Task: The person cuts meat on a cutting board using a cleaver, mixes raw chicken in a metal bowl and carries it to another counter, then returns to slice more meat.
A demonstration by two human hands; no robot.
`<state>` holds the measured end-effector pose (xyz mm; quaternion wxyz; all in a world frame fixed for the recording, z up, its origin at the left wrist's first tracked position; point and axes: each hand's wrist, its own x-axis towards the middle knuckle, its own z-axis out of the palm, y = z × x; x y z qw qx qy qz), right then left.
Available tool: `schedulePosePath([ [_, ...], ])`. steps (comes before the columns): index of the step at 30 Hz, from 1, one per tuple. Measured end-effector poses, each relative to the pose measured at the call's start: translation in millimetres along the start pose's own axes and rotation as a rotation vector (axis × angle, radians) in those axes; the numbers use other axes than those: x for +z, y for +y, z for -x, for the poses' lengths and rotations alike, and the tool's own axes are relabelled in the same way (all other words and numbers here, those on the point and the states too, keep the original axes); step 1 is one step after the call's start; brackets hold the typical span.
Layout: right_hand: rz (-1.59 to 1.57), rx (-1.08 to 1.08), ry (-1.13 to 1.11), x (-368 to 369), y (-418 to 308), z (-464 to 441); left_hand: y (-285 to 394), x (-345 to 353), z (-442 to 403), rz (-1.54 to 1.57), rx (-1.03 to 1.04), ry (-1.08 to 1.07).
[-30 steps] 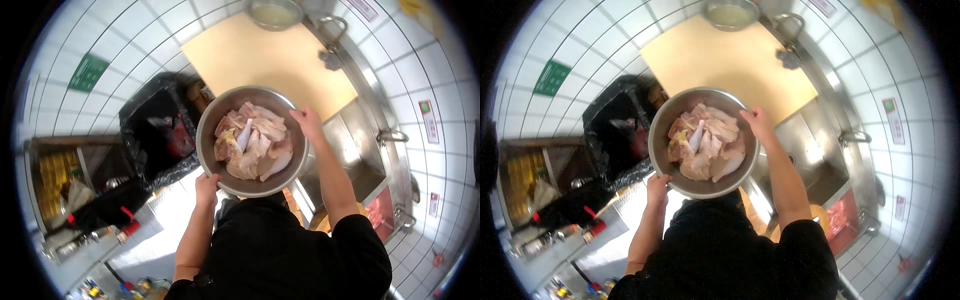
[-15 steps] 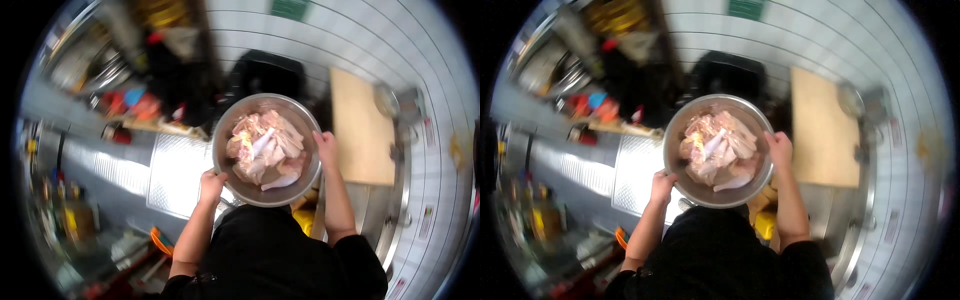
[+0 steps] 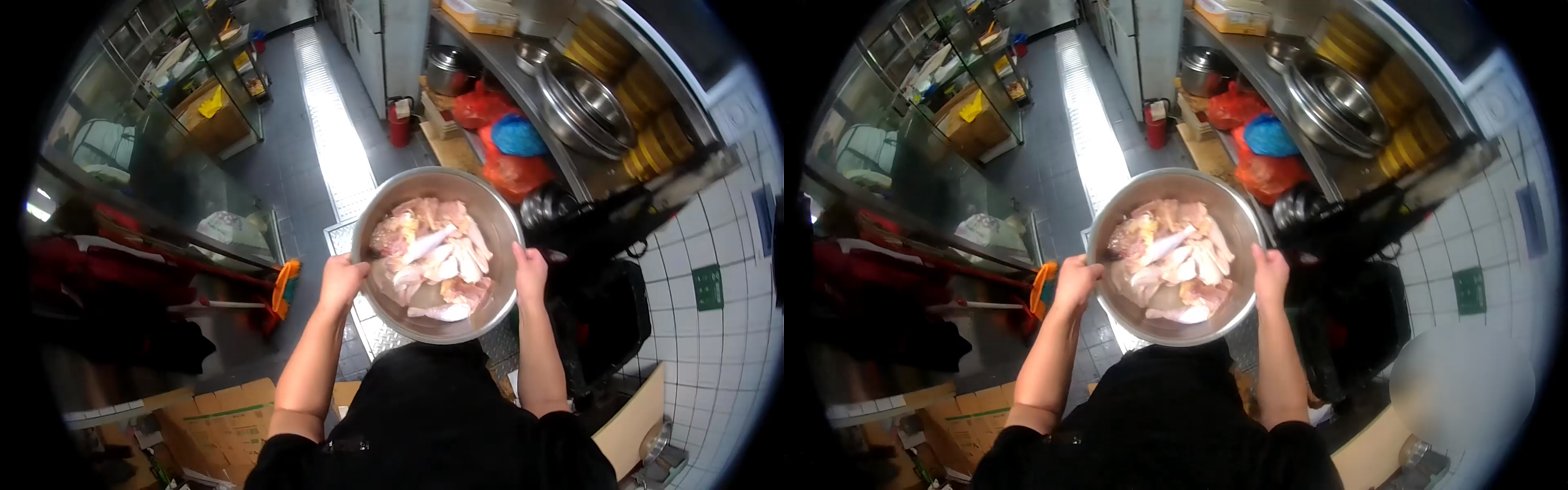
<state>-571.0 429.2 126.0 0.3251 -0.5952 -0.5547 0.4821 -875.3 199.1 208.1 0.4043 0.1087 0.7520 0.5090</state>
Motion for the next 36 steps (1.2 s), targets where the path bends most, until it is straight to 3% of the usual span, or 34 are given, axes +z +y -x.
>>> schedulePosePath([
  [5, -0.038, -0.036, -0.272, 181.9, -57.2, -73.9, 10.2, -87.1, -70.0, -0.058, -0.006, 0.287],
  [7, -0.007, -0.112, -0.324, 250.6, -111.4, -77.6, -10.8, -145.9, -113.2, 0.026, -0.003, 0.323],
  [9, 0.051, -0.206, -0.402, 328.1, -118.0, -118.7, -4.1, -170.7, -144.9, 0.186, -0.038, 0.406],
  [11, 0.007, -0.092, -0.524, 386.8, -155.2, -142.0, 12.7, -186.4, -166.5, 0.208, -0.082, 0.499],
  [13, 0.128, -0.248, -0.541, 453.4, -175.9, -158.1, 37.2, -217.7, -187.8, 0.159, -0.176, 0.591],
  [18, 0.148, -0.293, -0.687, 606.8, -238.9, -221.9, 91.5, -275.4, -273.3, 0.382, -0.046, 0.687],
  [19, 0.153, -0.299, -0.706, 634.9, -251.0, -236.2, 123.9, -281.1, -290.7, 0.417, -0.098, 0.684],
  [23, 0.175, -0.337, -0.714, 734.9, -311.2, -273.1, 147.8, -344.9, -388.7, 0.414, -0.019, 0.703],
  [29, 0.022, -0.209, -0.649, 863.2, -376.1, -349.1, 227.5, -428.9, -561.7, 0.355, 0.013, 0.560],
  [36, 0.029, -0.232, -0.496, 996.6, -463.4, -457.9, 324.2, -511.6, -763.3, 0.382, 0.087, 0.391],
])
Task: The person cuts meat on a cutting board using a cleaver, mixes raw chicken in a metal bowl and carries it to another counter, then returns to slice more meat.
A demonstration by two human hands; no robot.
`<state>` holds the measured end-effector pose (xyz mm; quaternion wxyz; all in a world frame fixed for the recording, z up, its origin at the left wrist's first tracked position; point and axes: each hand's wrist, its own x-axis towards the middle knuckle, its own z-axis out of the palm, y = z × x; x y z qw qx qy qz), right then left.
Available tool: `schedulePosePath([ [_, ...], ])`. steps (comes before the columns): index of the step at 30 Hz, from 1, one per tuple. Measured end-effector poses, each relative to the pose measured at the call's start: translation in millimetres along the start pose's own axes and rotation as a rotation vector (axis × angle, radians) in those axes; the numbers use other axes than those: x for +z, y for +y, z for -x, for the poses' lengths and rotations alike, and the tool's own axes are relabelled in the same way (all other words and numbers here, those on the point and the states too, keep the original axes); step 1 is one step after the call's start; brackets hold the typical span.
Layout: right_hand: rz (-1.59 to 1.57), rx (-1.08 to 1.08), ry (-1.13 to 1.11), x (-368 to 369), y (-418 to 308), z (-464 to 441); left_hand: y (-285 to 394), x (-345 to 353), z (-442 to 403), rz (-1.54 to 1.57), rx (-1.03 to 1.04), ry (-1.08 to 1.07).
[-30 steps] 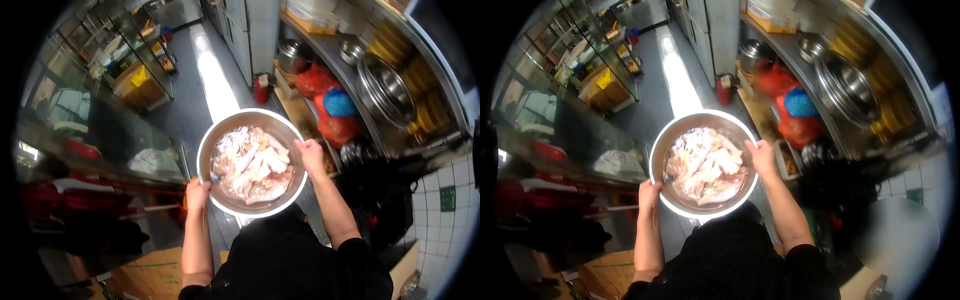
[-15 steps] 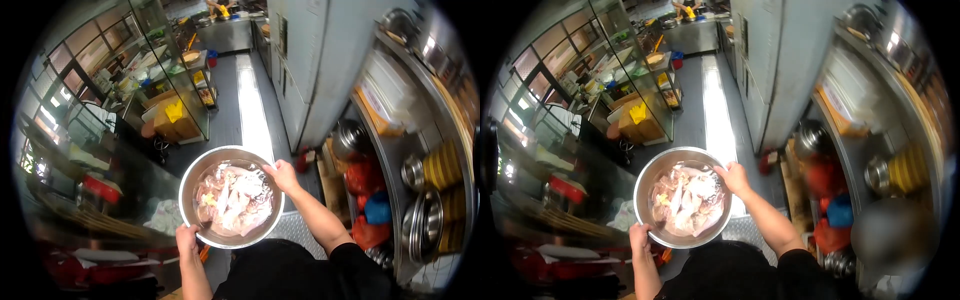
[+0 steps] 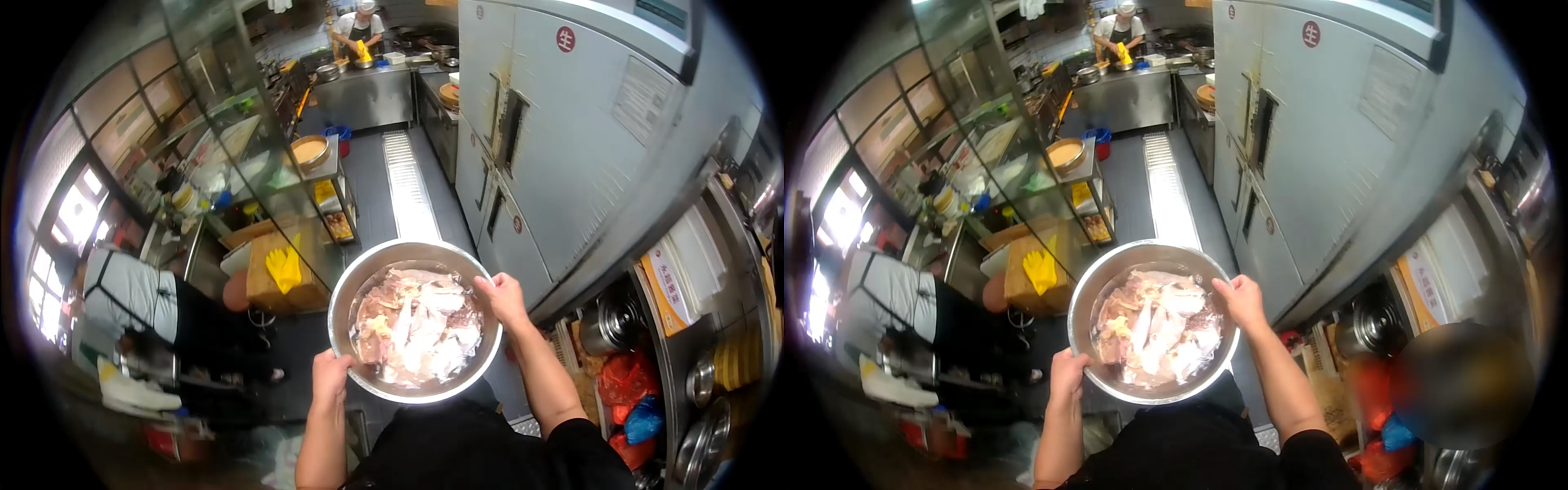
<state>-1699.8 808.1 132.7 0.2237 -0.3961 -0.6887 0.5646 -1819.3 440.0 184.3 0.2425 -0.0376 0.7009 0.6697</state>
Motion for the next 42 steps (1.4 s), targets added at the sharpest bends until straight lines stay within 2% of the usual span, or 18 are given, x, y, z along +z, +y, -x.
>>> schedulePosePath([
  [2, 0.065, -0.010, 0.027, 15.4, -15.8, -53.4, 14.8, 13.6, -62.2, -0.015, -0.008, -0.019],
  [5, -0.020, -0.012, 0.014, 46.3, -22.7, -145.3, 48.1, 44.6, -142.8, -0.012, -0.037, -0.035],
  [8, 0.099, -0.037, -0.003, 79.6, -41.6, -242.1, 68.6, 72.9, -228.0, -0.173, -0.041, 0.091],
  [11, 0.021, -0.009, -0.087, 117.7, -56.2, -344.0, 87.4, 93.7, -309.7, -0.050, -0.025, 0.080],
  [15, 0.021, -0.048, -0.143, 165.8, -91.6, -454.9, 148.5, 122.2, -391.6, 0.006, -0.038, 0.124],
  [19, -0.003, -0.041, -0.134, 210.4, -123.8, -560.9, 200.6, 149.4, -500.6, 0.048, -0.013, 0.086],
  [22, -0.020, -0.019, -0.103, 244.9, -140.9, -639.1, 244.8, 173.6, -586.1, 0.026, 0.014, 0.083],
  [25, 0.022, -0.060, -0.034, 281.0, -145.2, -732.2, 260.0, 185.3, -700.8, -0.075, 0.004, 0.046],
  [26, 0.006, -0.051, -0.017, 287.6, -149.2, -750.7, 270.1, 191.2, -726.5, -0.097, 0.062, 0.049],
  [30, 0.006, -0.029, 0.058, 316.8, -174.2, -845.5, 310.8, 221.1, -855.5, -0.098, 0.029, 0.003],
  [31, -0.002, -0.020, 0.078, 326.0, -179.0, -874.8, 323.0, 227.4, -886.7, -0.164, -0.042, -0.019],
  [33, 0.040, -0.014, 0.122, 338.8, -195.9, -920.7, 345.4, 249.6, -932.7, -0.099, -0.014, -0.039],
  [34, 0.042, -0.008, 0.121, 345.2, -199.6, -949.8, 356.5, 255.5, -962.8, -0.295, -0.062, -0.017],
  [37, 0.069, 0.041, 0.086, 366.2, -218.5, -1037.3, 385.9, 295.9, -1036.4, -0.267, -0.020, -0.026],
  [38, 0.082, 0.049, 0.070, 375.9, -227.3, -1062.6, 368.2, 296.3, -1074.8, -0.171, 0.014, -0.022],
  [39, 0.097, 0.058, 0.056, 383.6, -230.6, -1091.9, 382.3, 314.2, -1090.7, -0.110, 0.014, -0.023],
  [42, 0.129, -0.039, -0.010, 414.3, -221.6, -1198.7, 403.7, 351.9, -1159.5, -0.056, 0.013, 0.015],
])
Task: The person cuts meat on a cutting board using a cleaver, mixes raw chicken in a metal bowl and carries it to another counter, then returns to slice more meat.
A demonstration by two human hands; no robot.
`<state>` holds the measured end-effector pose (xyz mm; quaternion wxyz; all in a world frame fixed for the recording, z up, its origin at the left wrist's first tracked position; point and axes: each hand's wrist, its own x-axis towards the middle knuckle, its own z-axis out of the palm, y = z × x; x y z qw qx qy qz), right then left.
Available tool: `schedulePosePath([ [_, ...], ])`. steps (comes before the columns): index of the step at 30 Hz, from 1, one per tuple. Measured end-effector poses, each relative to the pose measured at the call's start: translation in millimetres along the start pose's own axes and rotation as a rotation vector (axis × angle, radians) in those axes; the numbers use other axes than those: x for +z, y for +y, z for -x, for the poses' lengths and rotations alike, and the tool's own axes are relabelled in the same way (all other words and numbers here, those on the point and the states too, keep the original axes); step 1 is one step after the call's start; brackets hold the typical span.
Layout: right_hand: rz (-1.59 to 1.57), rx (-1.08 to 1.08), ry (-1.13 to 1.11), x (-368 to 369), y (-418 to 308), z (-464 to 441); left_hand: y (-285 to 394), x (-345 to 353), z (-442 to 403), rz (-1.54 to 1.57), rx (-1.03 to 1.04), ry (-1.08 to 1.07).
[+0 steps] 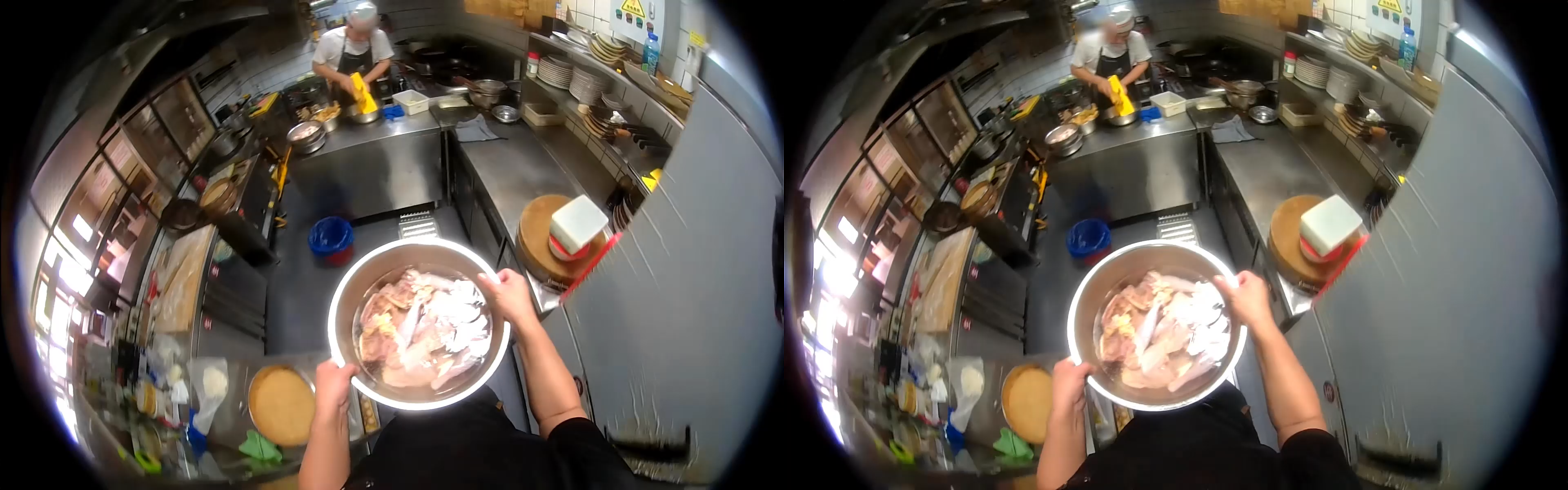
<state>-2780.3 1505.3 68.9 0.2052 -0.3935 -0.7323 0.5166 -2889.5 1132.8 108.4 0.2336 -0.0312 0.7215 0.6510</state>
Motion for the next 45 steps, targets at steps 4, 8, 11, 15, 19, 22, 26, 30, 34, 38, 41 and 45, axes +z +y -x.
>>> schedulePosePath([
  [4, -0.166, 0.102, -0.137, 27.5, -27.5, -123.6, 31.6, 40.7, -94.8, -0.066, -0.038, 0.106],
  [8, -0.076, 0.045, -0.123, 60.5, -31.4, -226.3, 68.2, 76.5, -169.4, 0.049, -0.038, 0.143],
  [11, -0.021, 0.023, -0.097, 76.9, -47.9, -300.0, 92.4, 101.3, -245.7, 0.060, -0.041, 0.122],
  [15, -0.088, 0.053, -0.055, 105.6, -46.1, -390.3, 119.6, 131.1, -350.4, 0.062, -0.041, 0.049],
  [19, -0.087, 0.079, 0.061, 132.3, -47.8, -466.5, 147.1, 153.4, -463.3, 0.029, -0.040, -0.072],
  [22, -0.115, 0.131, 0.115, 146.6, -66.1, -525.3, 176.0, 173.8, -545.7, 0.056, -0.050, -0.185],
  [26, -0.029, 0.062, 0.219, 169.8, -78.1, -608.7, 210.8, 205.7, -643.7, 0.005, -0.041, -0.220],
  [30, -0.081, 0.050, 0.225, 198.2, -89.0, -696.5, 220.8, 231.2, -735.0, -0.035, -0.020, -0.227],
  [34, -0.074, 0.020, 0.154, 227.8, -86.7, -790.7, 227.6, 261.1, -802.0, 0.033, -0.038, -0.174],
  [38, -0.072, 0.039, 0.047, 270.9, -68.8, -897.3, 232.9, 296.3, -872.1, 0.036, -0.105, -0.059],
  [41, 0.000, 0.032, -0.044, 298.2, -61.7, -971.8, 220.7, 319.0, -917.8, 0.023, -0.140, 0.059],
  [45, 0.033, -0.019, -0.144, 333.3, -62.1, -1069.5, 214.6, 354.0, -977.6, 0.097, -0.181, 0.166],
])
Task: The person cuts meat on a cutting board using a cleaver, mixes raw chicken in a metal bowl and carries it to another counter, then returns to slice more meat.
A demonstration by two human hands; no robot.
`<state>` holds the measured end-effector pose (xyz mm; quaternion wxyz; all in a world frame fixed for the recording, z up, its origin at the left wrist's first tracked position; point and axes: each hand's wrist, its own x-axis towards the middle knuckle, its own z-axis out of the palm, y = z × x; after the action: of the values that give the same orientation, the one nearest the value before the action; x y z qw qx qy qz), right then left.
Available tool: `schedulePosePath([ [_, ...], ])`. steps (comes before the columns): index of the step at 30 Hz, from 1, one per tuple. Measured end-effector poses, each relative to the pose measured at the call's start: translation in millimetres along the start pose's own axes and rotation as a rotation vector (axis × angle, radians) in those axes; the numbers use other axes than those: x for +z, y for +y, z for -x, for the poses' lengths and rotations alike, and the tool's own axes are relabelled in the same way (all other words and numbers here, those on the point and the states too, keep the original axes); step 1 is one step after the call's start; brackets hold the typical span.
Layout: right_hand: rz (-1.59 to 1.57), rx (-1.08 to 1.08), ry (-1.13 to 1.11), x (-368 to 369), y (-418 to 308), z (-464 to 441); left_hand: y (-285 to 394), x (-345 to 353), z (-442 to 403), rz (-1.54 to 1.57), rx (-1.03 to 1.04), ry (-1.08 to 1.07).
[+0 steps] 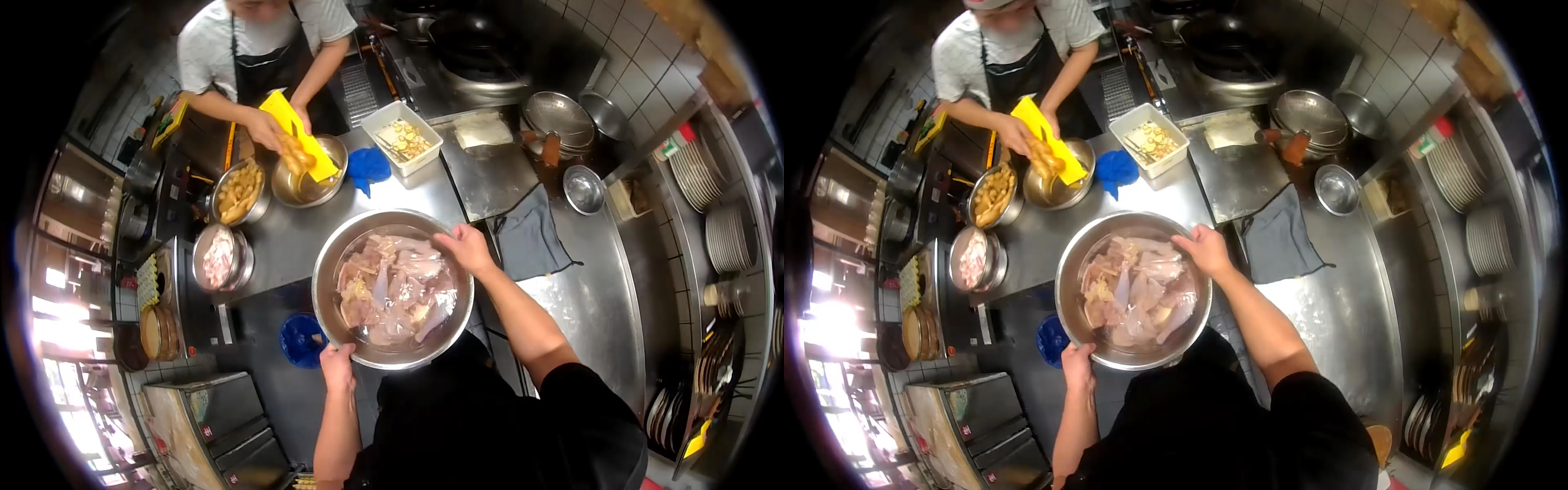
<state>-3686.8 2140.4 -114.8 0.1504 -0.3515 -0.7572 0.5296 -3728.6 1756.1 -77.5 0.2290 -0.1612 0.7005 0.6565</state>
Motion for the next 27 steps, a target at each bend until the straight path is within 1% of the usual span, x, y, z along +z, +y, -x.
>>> schedulePosePath([
  [2, 0.062, -0.037, -0.030, 14.6, 13.1, -39.3, -3.2, 18.3, -17.5, 0.093, 0.004, 0.016],
  [6, 0.086, -0.081, -0.070, 34.6, 23.9, -104.4, -8.2, 40.3, -62.2, 0.115, -0.045, 0.027],
  [10, 0.130, -0.097, -0.097, 44.9, 23.5, -146.8, -16.0, 54.1, -99.9, 0.172, -0.082, 0.044],
  [13, 0.110, -0.053, -0.121, 50.8, 23.9, -169.5, -1.1, 71.9, -104.0, 0.168, -0.113, 0.038],
  [14, 0.101, -0.041, -0.134, 53.5, 22.9, -181.1, 1.6, 77.1, -107.2, 0.159, -0.152, 0.040],
  [15, 0.137, 0.036, -0.162, 53.9, 14.4, -192.4, 3.4, 78.6, -108.3, 0.147, -0.190, 0.042],
  [18, 0.265, 0.256, 0.041, 75.9, 30.5, -253.4, 8.9, 87.1, -111.6, 0.099, -0.239, 0.051],
  [21, -0.054, 0.563, -0.149, 62.9, 1.4, -292.5, 21.6, 107.0, -108.8, 0.100, -0.248, 0.051],
  [23, -0.226, 0.626, 0.019, 76.9, 8.5, -309.6, 18.1, 106.7, -111.1, 0.103, -0.266, 0.041],
  [24, -0.310, 0.657, 0.100, 85.8, 23.8, -317.6, 17.2, 107.4, -111.8, 0.100, -0.264, 0.030],
  [26, -0.011, 0.548, 0.031, 102.1, 87.8, -358.9, 15.7, 108.8, -112.4, 0.103, -0.259, 0.008],
  [27, -0.034, 0.580, 0.046, 95.3, 89.5, -363.8, 12.4, 108.8, -114.0, 0.100, -0.260, 0.005],
])
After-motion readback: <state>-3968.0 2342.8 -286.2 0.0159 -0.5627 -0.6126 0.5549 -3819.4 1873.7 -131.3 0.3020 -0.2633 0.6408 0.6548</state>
